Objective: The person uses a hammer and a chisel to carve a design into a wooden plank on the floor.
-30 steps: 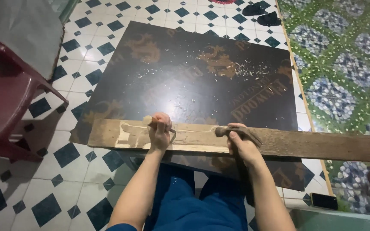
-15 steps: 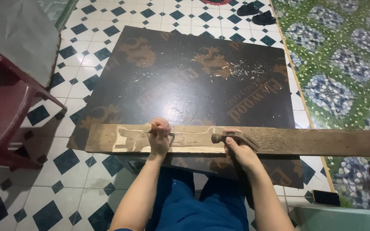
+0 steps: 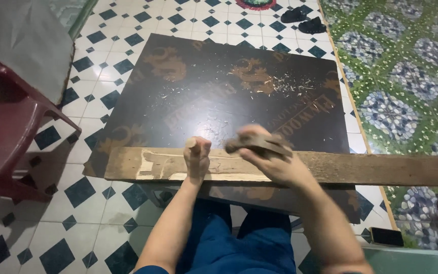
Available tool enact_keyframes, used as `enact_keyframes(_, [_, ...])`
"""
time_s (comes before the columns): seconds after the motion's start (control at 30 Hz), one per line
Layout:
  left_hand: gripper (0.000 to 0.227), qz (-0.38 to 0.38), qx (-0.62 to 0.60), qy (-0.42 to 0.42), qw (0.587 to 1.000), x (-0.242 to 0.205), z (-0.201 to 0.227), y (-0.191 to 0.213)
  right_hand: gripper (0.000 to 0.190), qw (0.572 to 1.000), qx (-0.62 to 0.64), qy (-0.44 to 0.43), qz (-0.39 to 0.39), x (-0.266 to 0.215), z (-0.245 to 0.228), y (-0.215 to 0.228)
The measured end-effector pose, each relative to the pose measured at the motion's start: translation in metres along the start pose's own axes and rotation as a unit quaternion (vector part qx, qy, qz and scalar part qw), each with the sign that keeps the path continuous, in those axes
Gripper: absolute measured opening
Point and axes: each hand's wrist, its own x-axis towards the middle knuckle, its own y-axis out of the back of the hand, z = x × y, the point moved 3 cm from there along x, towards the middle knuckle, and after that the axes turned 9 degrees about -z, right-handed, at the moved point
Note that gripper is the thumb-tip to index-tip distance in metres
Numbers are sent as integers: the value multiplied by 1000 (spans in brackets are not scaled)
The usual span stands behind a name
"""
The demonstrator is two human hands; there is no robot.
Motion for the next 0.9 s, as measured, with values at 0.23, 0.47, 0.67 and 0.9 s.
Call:
enact_keyframes(0.23, [41,-19,-92,69,993,1,-8,6,42,984,-84,116,108,41,-97,-2])
enact_keyframes(0.47, [25,-22,57,-106,992,-6,-49,-12,21,940,-302,157,10,54,-120,4])
enact_keyframes(0.67, [29,-77,16,22,997,-14,-48,-15,13,889,-401,216,-45,64,-81,-18])
enact_keyframes(0.9, [45,159,-425,245,857,23,-10,32,45,948,-292,-39,-122,-6,-48,-3])
